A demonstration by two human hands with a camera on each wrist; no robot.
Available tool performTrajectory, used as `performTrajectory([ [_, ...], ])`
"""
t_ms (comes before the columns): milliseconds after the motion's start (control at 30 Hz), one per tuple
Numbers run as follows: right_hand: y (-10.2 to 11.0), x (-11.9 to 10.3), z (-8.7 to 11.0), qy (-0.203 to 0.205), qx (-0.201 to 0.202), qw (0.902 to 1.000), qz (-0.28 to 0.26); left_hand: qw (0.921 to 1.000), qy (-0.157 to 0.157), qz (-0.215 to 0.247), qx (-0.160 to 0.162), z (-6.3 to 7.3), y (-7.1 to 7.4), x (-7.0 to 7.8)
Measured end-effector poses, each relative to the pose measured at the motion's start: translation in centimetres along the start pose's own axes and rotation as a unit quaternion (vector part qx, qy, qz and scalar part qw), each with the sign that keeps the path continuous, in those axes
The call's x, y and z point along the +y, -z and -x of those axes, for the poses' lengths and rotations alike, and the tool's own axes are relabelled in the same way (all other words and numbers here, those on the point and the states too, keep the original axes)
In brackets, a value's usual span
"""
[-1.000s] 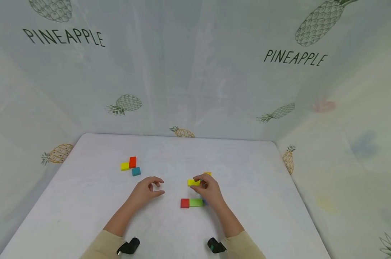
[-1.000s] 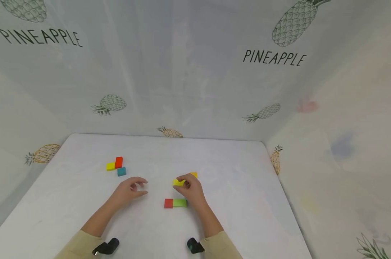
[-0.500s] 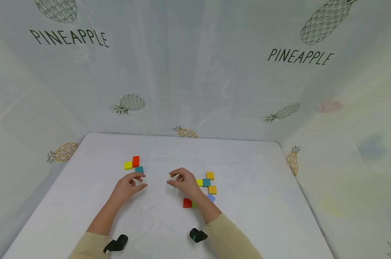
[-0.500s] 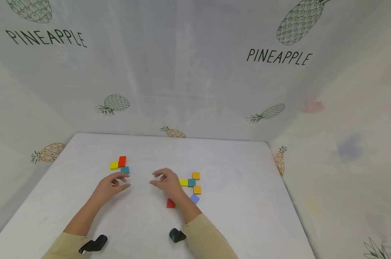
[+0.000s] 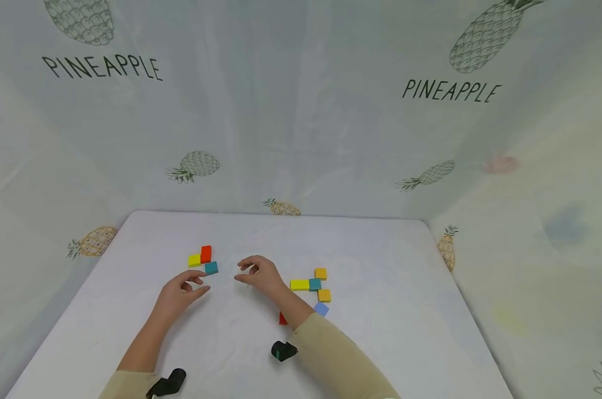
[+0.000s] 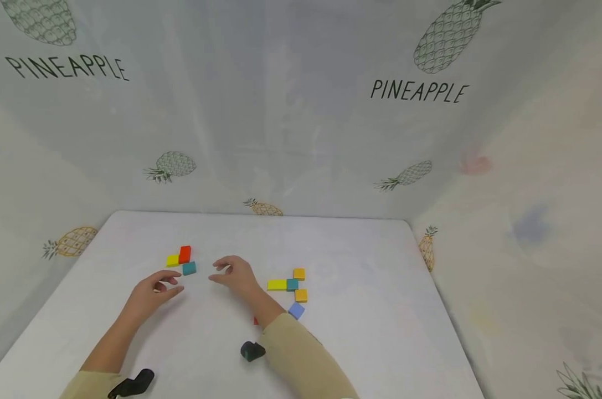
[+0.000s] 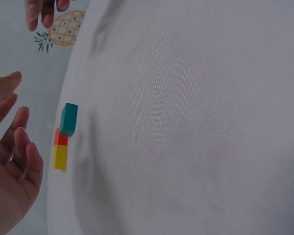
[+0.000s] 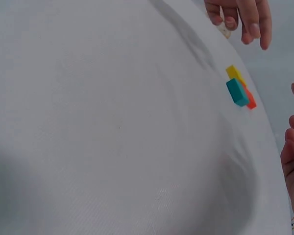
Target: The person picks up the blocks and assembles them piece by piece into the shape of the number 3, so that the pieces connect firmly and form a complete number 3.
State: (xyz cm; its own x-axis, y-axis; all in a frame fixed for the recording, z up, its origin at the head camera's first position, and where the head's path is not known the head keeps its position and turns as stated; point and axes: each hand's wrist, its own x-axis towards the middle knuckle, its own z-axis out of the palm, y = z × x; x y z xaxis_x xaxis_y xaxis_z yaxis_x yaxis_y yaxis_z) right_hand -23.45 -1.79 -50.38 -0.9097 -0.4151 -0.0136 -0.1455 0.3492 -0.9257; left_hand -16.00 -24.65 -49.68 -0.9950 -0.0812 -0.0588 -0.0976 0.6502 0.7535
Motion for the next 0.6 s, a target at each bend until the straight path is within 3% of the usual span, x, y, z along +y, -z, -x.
performTrajectory([
  [267,-2.6,-0.2,-2.5,-0.001,-0.012,0.9995,0.030,0.9997,0.020,0.000,0.012,-0.3,0.8,-1.4],
  [600,-4.0,-0.5,-4.1,-0.016,-0.016,0.9989,0.042,0.9988,0.044,0.013,0.018,-1.1,0.8,-2.4],
])
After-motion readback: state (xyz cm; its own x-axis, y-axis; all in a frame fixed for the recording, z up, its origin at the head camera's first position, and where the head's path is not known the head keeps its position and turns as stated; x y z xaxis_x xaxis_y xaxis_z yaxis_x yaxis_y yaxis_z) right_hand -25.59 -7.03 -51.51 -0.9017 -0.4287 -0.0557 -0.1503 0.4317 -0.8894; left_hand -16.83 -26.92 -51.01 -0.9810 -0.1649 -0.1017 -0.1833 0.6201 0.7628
